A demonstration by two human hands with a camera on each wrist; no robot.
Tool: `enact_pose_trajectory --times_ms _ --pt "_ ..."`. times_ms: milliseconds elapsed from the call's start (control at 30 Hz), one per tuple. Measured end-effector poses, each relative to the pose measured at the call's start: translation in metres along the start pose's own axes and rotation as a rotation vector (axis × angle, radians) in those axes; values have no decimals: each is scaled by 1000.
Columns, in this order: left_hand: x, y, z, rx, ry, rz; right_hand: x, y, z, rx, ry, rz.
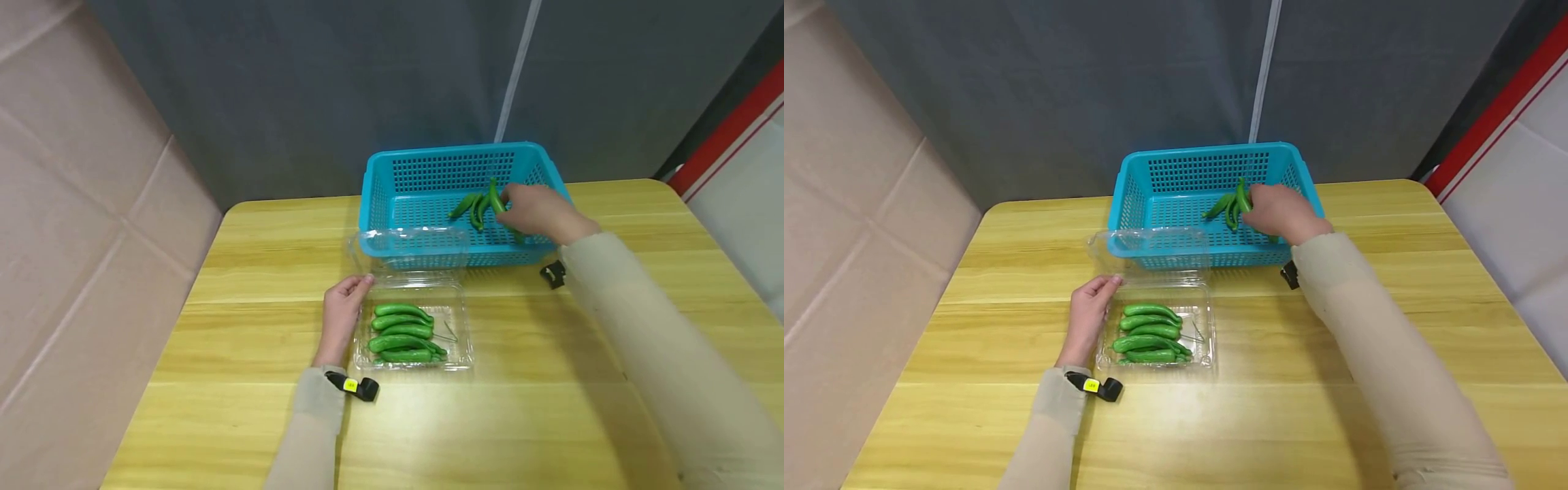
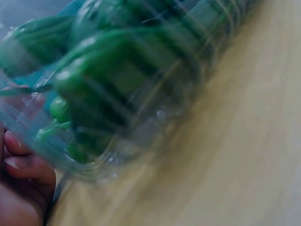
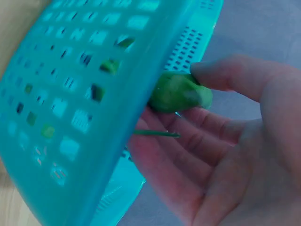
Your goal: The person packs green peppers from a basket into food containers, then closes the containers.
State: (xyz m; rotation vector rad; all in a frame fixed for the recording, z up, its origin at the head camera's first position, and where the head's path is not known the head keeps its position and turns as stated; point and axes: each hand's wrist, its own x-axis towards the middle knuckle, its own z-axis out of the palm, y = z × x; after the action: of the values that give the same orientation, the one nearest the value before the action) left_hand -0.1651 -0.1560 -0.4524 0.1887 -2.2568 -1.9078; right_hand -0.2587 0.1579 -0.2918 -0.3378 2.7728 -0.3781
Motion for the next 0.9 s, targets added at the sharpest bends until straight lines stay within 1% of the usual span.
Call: enact_pose_trajectory --times_ms 267,467,633,767,800,867,900 --pt "0 1 0 11 3 -5 -16 -12 9 29 104 -71" --pt "1 0 1 12 2 -2 -25 -20 13 34 171 -100" --pt "1 -1 0 19 0 -12 -31 -25 13 31 215 -122" --pt "1 0 -1 18 -2 -11 -38 -27 17 61 244 -133" --pt "0 1 -1 14 -5 -9 -39 -28 19 73 251 -135" --pt "-2 9 -1 9 -16 -20 -42 -29 23 100 264 -140" --pt "-3 9 -1 7 -17 -19 -43 -30 25 116 270 -141"
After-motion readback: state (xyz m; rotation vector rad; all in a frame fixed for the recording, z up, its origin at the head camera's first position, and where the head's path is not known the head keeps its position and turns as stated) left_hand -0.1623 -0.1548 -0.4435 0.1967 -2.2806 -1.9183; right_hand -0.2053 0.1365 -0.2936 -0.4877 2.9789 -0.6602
